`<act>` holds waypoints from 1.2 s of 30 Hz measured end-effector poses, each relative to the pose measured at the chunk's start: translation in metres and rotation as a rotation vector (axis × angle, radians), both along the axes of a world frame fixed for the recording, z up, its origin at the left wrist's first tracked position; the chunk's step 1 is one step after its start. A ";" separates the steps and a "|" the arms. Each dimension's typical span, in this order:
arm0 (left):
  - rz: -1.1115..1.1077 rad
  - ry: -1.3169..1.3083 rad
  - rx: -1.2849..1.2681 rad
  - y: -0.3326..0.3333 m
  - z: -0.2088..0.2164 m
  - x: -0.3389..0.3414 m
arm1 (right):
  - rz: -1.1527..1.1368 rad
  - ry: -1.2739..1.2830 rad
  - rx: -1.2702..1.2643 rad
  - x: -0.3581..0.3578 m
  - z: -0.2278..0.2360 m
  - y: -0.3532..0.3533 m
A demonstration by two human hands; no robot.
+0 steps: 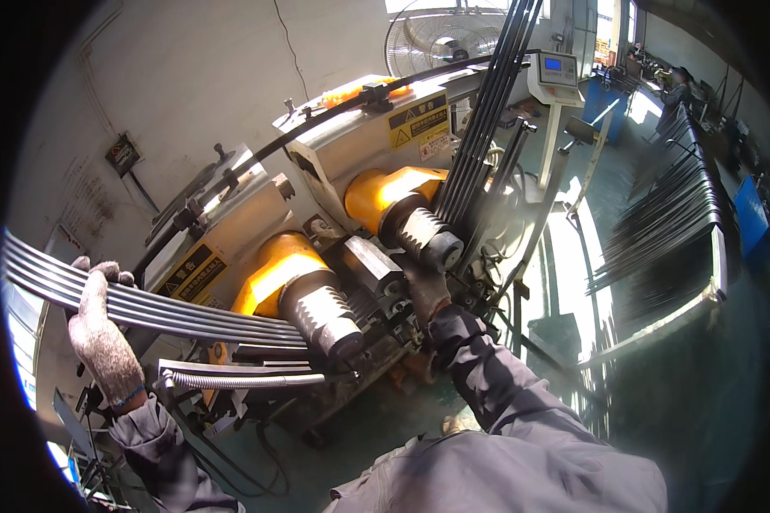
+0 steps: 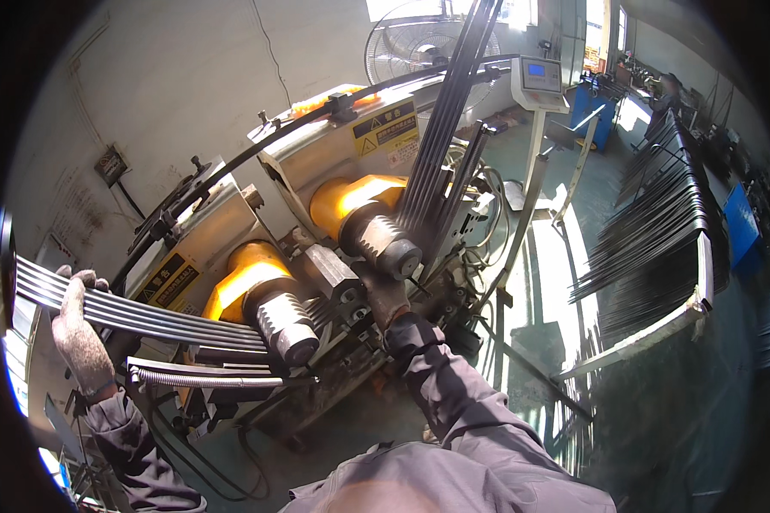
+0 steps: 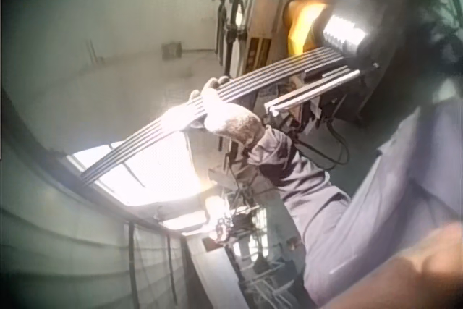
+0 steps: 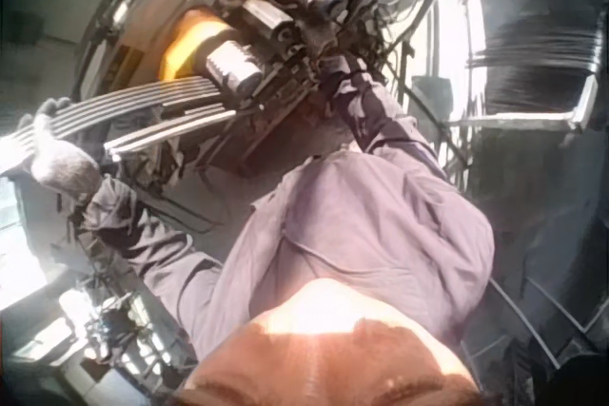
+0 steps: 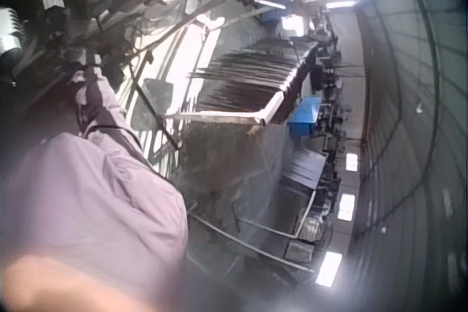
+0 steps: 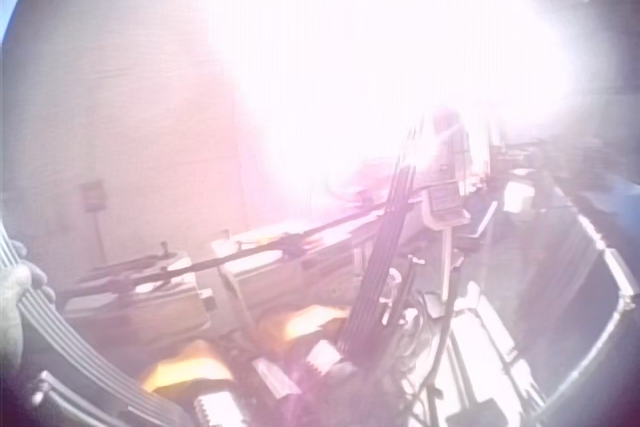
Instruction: The person repeatedly picks up bundles of long metal rods from a floor stack and feeds them into a yellow and white bending machine. The rods are guided through rollers and emerge bent, then are placed into a nearby rack. The cycle repeats throughout the clip.
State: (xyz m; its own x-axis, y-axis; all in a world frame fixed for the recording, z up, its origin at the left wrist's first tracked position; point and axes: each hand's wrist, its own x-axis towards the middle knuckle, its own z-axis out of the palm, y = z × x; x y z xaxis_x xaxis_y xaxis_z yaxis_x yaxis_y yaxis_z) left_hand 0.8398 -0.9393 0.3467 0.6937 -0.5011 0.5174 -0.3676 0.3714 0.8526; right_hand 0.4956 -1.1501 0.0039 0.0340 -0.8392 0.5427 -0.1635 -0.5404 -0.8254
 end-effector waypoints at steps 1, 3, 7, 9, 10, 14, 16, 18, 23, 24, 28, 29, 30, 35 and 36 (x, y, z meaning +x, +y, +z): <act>-0.019 -0.065 0.048 -0.006 0.006 -0.011 | -0.018 0.024 -0.004 0.000 -0.002 -0.002; -0.021 -0.139 0.155 -0.019 0.011 -0.032 | -0.068 0.206 -0.078 -0.002 -0.005 -0.004; 0.203 -0.999 0.373 -0.050 0.012 -0.060 | 0.050 0.153 0.036 -0.004 -0.005 -0.001; 0.055 -0.729 0.426 -0.072 0.011 -0.064 | 0.067 0.118 0.057 -0.004 -0.002 0.001; -0.033 -0.643 0.412 -0.084 0.009 -0.063 | 0.006 0.218 -0.034 -0.002 -0.001 0.001; -0.274 -0.581 0.185 -0.110 -0.003 -0.046 | 0.168 -0.336 0.441 -0.001 0.007 0.001; -0.239 -0.861 0.129 -0.111 -0.007 -0.032 | 0.163 -0.305 0.321 0.000 0.010 0.001; -0.236 -0.670 0.158 -0.111 -0.009 -0.020 | 0.176 -0.388 0.421 0.003 0.010 0.000; -0.326 -0.659 0.055 -0.115 -0.016 0.002 | 0.124 -0.336 0.353 0.004 0.000 -0.005; -0.344 -0.734 0.055 -0.118 -0.016 0.007 | 0.115 -0.252 0.309 0.004 -0.002 -0.006; -0.039 -1.568 -0.190 -0.122 -0.015 0.030 | 0.098 -0.063 0.211 0.002 -0.004 -0.008; -0.072 -1.606 -0.170 -0.122 -0.014 0.035 | 0.082 -0.040 0.215 0.001 -0.003 -0.007; -0.153 -1.505 -0.110 -0.122 -0.014 0.038 | 0.100 -0.094 0.249 0.001 -0.002 -0.006; -0.199 -1.457 -0.030 -0.118 -0.012 0.035 | 0.108 -0.232 0.346 0.001 0.007 -0.001; -0.185 -1.449 0.027 -0.117 -0.011 0.032 | 0.108 -0.227 0.327 0.001 0.009 0.000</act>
